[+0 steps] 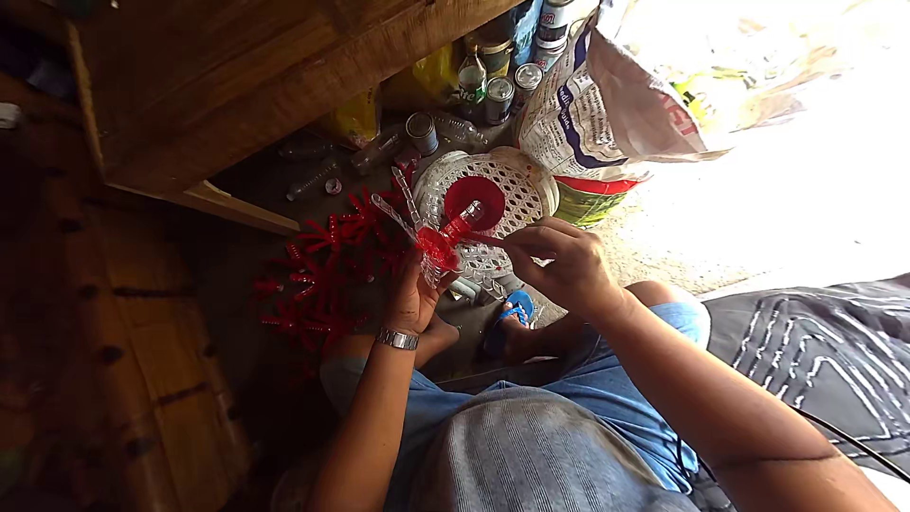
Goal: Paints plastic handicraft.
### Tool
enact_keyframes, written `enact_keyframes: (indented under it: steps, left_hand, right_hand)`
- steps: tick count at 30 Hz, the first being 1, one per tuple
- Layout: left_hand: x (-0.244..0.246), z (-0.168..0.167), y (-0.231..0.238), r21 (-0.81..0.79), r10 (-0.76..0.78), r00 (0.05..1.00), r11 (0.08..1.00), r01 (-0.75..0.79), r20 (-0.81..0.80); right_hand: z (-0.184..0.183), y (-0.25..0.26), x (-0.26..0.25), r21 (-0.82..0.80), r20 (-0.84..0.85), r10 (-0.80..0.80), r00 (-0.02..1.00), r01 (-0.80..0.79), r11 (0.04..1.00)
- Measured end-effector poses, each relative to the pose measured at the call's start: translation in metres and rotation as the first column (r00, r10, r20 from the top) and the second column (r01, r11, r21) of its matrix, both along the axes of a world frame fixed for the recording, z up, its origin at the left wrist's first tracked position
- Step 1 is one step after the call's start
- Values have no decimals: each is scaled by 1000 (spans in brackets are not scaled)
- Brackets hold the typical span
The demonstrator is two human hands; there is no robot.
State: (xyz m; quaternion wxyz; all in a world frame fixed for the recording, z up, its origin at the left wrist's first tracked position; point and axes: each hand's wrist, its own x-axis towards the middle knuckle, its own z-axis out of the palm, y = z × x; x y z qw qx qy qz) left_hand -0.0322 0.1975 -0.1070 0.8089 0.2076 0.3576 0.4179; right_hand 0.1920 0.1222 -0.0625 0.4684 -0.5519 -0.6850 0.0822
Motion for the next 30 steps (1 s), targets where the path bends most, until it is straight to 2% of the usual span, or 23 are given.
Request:
enact_keyframes:
  steps: [5, 10, 13, 17, 20, 25, 30]
  left_hand:
    - [1, 1, 1, 26, -5, 1000, 1000, 6, -14]
    - [-3, -1, 0, 62, -24, 999, 998, 26, -30]
    - [-5, 0, -1, 94, -5, 1000, 996, 6, -18]
    - [-7, 5, 2, 127, 14, 1000, 992, -16, 21]
    - [-9, 6, 3, 121, 11, 1000, 993, -7, -26]
    - [-18, 5, 3, 51, 55, 998, 997, -53, -38]
    - [-28, 1, 1, 41, 64, 998, 997, -64, -10]
  right_hand:
    - [-4, 0, 4, -32, 5, 13, 1000, -13, 999]
    - [4, 2, 20, -7, -47, -91, 995, 91, 996]
    - [2, 19, 29, -73, -65, -162, 985, 157, 985]
    - [-12, 46, 34, -200, -90, -153, 984, 132, 971]
    - [-20, 62, 35, -293, -39, -152, 988, 134, 947]
    - [-30, 82, 37, -427, 123, -46, 991, 95, 899]
    - [-22, 93, 35, -503, 234, 52, 971, 75, 861]
